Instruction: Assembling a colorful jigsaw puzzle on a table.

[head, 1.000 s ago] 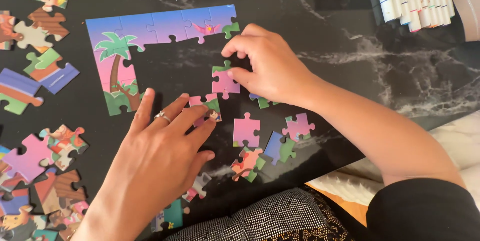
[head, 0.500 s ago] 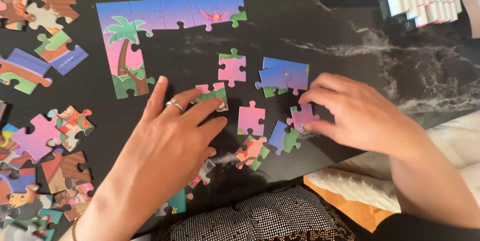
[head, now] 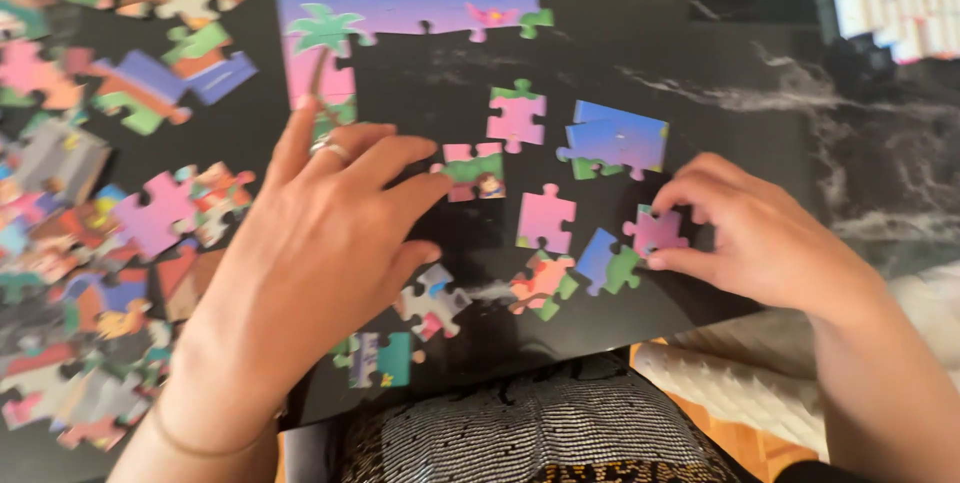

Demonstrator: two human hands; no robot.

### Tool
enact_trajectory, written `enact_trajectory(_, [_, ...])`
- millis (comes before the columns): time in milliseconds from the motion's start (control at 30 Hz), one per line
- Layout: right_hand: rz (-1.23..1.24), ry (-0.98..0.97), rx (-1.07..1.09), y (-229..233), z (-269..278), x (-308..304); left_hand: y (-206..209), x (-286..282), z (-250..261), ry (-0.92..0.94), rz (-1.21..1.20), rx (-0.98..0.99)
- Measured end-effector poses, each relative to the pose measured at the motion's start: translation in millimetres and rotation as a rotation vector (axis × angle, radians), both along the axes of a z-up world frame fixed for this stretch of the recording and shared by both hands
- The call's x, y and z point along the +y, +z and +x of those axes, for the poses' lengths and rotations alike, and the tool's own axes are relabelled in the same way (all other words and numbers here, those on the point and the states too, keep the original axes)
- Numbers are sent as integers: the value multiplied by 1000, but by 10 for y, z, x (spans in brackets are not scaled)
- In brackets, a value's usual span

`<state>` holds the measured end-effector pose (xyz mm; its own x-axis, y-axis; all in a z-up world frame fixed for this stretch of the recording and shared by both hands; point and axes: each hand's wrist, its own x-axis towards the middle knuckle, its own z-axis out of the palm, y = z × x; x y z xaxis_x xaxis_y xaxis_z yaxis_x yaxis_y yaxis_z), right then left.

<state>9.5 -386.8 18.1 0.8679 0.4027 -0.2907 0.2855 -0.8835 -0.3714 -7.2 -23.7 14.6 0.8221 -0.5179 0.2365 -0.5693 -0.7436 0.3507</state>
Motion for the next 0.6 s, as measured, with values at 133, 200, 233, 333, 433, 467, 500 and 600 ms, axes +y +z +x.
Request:
enact_trajectory(133, [4,-1,51,-51,2,-46,173,56,15,50,6,39])
enact_trajectory(200, [-31,-38,87,-106,15,-79,258,180,-23,64,-59,15])
enact_trajectory(233, [-24,-16,83,-141,-1,-106,312,263,-48,86,-51,10])
enact_trajectory(333, [-81,-130,124,-209,-18,-142,432,464,-120,166,-81,-183])
enact_trajectory(433, [-213,-190,126,-177,-28,-102,360,490,-193,245,-38,-52])
enact_trajectory(467, [-223,-167,125,-168,-13,-81,285,458,-217,214,63,76])
enact_trajectory(500, [-232,-150,124,-159,-7,-63,213,425,-228,175,164,200])
enact_trajectory(600, [-85,-58,27,-130,-40,54,15,318,-270,200,191,131])
